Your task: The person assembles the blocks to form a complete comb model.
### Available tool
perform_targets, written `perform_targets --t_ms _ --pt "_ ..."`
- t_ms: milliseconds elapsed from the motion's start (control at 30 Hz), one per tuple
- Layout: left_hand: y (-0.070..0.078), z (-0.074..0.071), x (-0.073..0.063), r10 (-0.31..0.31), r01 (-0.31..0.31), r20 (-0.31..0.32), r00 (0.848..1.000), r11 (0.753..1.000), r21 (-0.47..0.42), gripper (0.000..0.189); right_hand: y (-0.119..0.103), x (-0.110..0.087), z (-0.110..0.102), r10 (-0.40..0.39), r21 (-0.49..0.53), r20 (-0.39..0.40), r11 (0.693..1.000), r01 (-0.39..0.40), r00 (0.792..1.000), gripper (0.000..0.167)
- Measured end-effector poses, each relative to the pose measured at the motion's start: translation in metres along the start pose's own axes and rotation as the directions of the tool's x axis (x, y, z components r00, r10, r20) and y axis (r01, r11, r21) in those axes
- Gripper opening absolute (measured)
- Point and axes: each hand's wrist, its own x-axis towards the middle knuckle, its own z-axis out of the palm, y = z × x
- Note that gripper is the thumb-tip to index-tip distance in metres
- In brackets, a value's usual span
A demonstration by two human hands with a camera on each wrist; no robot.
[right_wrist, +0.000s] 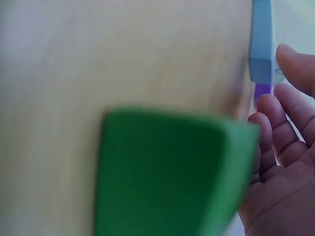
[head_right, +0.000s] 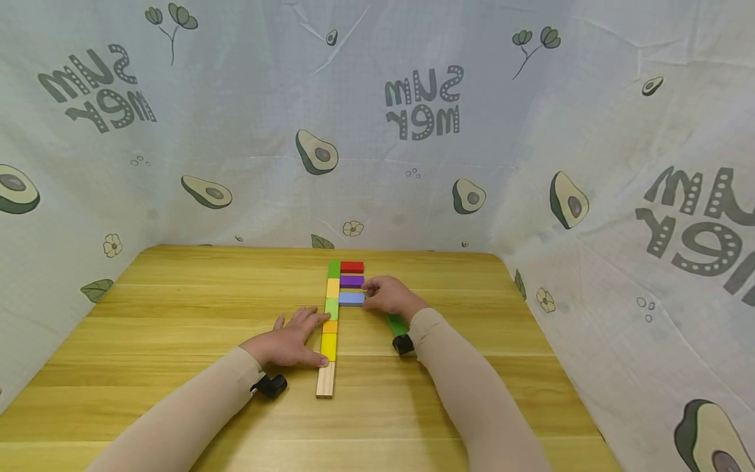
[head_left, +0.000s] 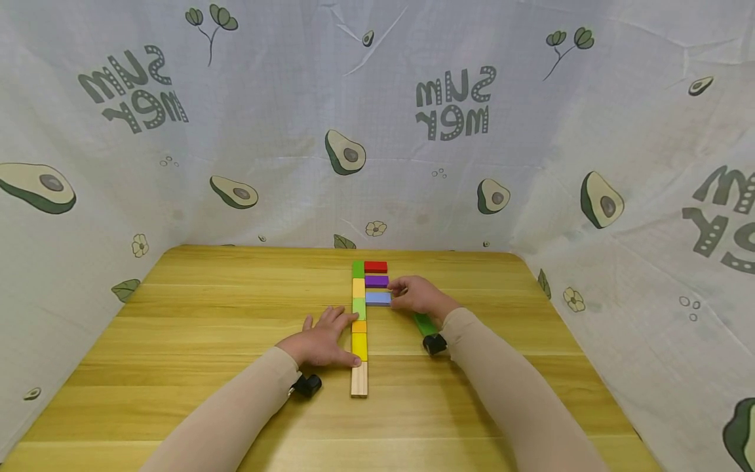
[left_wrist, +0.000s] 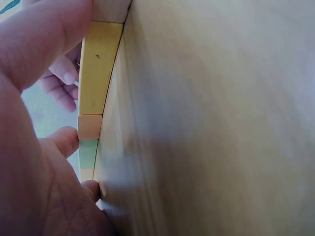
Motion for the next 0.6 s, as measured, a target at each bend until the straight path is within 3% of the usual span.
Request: perform_targets --t_ms 400,600 --pt "0.006 -0.004 -0.006 0.011 -0.011 0.004 1.0 1.0 0.002 0.099 0.021 -0.035 -0.03 -0.024 -0.066 0.005 0.997 0.025 1.0 0.048" --pt "0.004 -0.003 -0.006 0.013 -0.013 0.006 1.0 1.0 0.002 0.1 0.034 -0.055 -0.04 -0.072 -0.08 0.049 0.994 0.075 0.996 0.045"
